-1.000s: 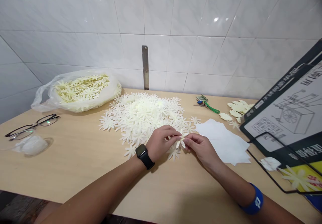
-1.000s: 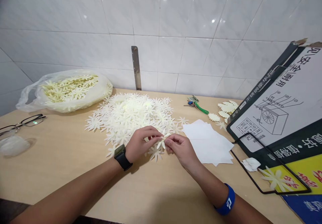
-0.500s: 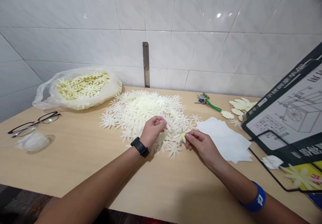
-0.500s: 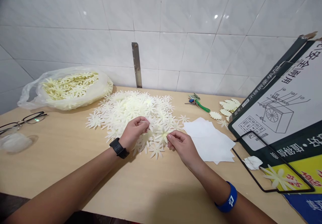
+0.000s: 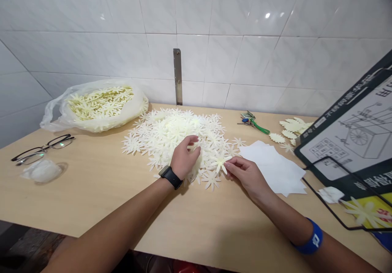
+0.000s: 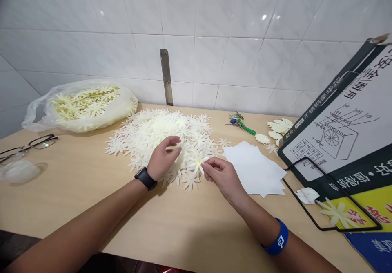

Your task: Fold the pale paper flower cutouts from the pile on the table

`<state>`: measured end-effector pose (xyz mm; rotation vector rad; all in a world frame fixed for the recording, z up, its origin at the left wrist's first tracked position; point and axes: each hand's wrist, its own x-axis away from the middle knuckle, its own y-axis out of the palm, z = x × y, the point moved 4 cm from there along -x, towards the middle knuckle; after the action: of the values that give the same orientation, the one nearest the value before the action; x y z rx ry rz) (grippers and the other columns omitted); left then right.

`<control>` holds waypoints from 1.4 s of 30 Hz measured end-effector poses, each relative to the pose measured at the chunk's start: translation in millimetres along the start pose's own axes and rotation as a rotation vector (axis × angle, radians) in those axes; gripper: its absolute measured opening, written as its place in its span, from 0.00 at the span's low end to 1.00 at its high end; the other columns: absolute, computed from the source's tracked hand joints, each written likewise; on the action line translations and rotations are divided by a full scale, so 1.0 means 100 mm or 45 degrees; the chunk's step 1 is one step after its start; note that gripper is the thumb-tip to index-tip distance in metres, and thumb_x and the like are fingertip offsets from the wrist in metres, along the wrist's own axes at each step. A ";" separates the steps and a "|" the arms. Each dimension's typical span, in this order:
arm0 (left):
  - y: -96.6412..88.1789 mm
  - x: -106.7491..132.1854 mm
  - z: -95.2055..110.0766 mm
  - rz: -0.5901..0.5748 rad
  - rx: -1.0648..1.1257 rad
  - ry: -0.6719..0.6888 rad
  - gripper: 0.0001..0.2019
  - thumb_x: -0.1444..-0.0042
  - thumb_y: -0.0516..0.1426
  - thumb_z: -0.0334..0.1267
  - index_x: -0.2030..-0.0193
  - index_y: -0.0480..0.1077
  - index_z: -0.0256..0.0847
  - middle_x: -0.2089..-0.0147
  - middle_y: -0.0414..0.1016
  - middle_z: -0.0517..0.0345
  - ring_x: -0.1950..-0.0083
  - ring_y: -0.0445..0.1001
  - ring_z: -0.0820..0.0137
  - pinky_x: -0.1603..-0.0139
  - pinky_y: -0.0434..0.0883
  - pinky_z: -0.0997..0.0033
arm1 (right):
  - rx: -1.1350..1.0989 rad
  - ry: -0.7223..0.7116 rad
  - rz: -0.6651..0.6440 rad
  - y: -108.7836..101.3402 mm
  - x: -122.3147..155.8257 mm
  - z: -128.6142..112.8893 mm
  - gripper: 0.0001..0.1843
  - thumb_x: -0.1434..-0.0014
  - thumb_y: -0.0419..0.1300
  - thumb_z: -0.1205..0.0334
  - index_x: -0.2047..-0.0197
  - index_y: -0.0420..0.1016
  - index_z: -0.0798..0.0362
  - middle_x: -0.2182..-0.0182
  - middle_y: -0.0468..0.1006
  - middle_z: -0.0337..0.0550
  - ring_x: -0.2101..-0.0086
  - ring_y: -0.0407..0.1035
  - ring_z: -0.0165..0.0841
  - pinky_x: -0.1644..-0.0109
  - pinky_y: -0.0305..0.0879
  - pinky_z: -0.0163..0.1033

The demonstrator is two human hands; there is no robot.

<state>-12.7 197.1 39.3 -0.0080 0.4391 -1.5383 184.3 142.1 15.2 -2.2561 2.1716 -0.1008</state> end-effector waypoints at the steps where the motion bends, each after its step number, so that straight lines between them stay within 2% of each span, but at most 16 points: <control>1: -0.01 0.02 0.06 0.032 -0.110 0.137 0.14 0.46 0.58 0.34 0.52 0.71 0.42 0.50 0.74 0.51 0.48 0.71 0.62 0.49 0.67 0.61 | -0.004 0.004 0.007 0.00 0.00 0.01 0.14 0.46 0.65 0.51 0.73 0.74 0.54 0.81 0.70 0.37 0.76 0.60 0.29 0.71 0.55 0.36; 3: 0.00 0.08 0.19 0.041 -0.271 0.413 0.10 0.43 0.57 0.34 0.54 0.73 0.42 0.50 0.74 0.52 0.47 0.70 0.63 0.46 0.66 0.61 | -0.011 -0.002 0.013 -0.01 0.00 0.01 0.14 0.46 0.66 0.52 0.73 0.75 0.54 0.81 0.70 0.37 0.76 0.61 0.29 0.71 0.56 0.36; 5: 0.06 0.15 0.28 -0.071 -0.289 0.603 0.06 0.41 0.57 0.35 0.59 0.75 0.41 0.57 0.76 0.53 0.51 0.72 0.65 0.48 0.68 0.63 | -0.016 -0.023 0.011 -0.01 0.00 0.00 0.14 0.47 0.66 0.52 0.73 0.75 0.54 0.81 0.70 0.37 0.77 0.61 0.29 0.71 0.56 0.36; 8: 0.19 0.26 0.33 -0.296 -0.280 0.763 0.06 0.42 0.59 0.37 0.60 0.77 0.40 0.61 0.77 0.53 0.57 0.74 0.67 0.54 0.70 0.67 | -0.018 -0.050 -0.001 -0.01 0.00 -0.01 0.15 0.48 0.67 0.51 0.74 0.76 0.54 0.81 0.70 0.36 0.77 0.61 0.29 0.72 0.57 0.36; 10: 0.25 0.30 0.33 -0.365 -0.287 0.792 0.07 0.41 0.59 0.37 0.60 0.78 0.40 0.61 0.78 0.52 0.58 0.74 0.67 0.55 0.71 0.68 | -0.016 -0.055 -0.014 -0.01 0.00 -0.01 0.14 0.49 0.67 0.51 0.74 0.76 0.54 0.81 0.70 0.36 0.77 0.62 0.29 0.72 0.58 0.36; 18: 0.25 0.26 0.30 -0.411 -0.183 0.646 0.06 0.41 0.59 0.34 0.63 0.78 0.38 0.63 0.78 0.52 0.61 0.75 0.70 0.58 0.71 0.72 | -0.080 -0.057 -0.080 0.04 -0.01 0.01 0.14 0.49 0.68 0.51 0.75 0.76 0.53 0.82 0.70 0.37 0.77 0.62 0.29 0.71 0.58 0.37; 25: 0.29 0.28 0.28 -0.440 -0.145 0.489 0.06 0.42 0.56 0.32 0.66 0.74 0.37 0.66 0.75 0.56 0.65 0.71 0.72 0.64 0.68 0.74 | -0.081 -0.061 -0.136 0.05 0.01 -0.01 0.13 0.44 0.65 0.53 0.72 0.76 0.53 0.80 0.71 0.37 0.76 0.62 0.29 0.71 0.57 0.37; 29: 0.28 0.25 0.23 -0.383 -0.035 0.259 0.03 0.45 0.55 0.32 0.67 0.71 0.38 0.67 0.73 0.57 0.64 0.71 0.71 0.64 0.66 0.74 | -0.053 -0.062 -0.104 0.04 0.00 -0.01 0.13 0.43 0.64 0.52 0.72 0.76 0.54 0.79 0.72 0.38 0.75 0.62 0.30 0.70 0.57 0.37; 32: 0.26 0.20 0.18 -0.341 0.118 0.054 0.05 0.45 0.55 0.36 0.68 0.70 0.38 0.68 0.72 0.58 0.65 0.70 0.72 0.64 0.66 0.74 | -0.032 -0.063 -0.064 0.02 0.01 -0.01 0.14 0.43 0.63 0.51 0.70 0.77 0.54 0.79 0.72 0.39 0.75 0.63 0.30 0.70 0.58 0.37; 34: 0.24 0.17 0.16 -0.315 0.201 -0.023 0.06 0.45 0.56 0.38 0.69 0.69 0.37 0.69 0.71 0.59 0.67 0.68 0.73 0.64 0.66 0.75 | -0.014 -0.059 -0.052 0.01 0.01 0.00 0.14 0.43 0.63 0.50 0.68 0.78 0.54 0.79 0.72 0.39 0.75 0.63 0.30 0.70 0.58 0.37; 42: 0.20 0.15 0.18 -0.233 0.135 -0.025 0.07 0.48 0.60 0.40 0.69 0.74 0.37 0.66 0.76 0.55 0.65 0.71 0.71 0.66 0.67 0.74 | 0.042 -0.086 0.011 0.00 0.01 -0.03 0.14 0.44 0.64 0.51 0.68 0.79 0.54 0.77 0.73 0.40 0.73 0.64 0.32 0.68 0.60 0.38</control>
<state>10.7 178.9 46.5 0.0200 0.3482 -1.7390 183.8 141.2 17.8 -2.1988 2.1303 -0.0596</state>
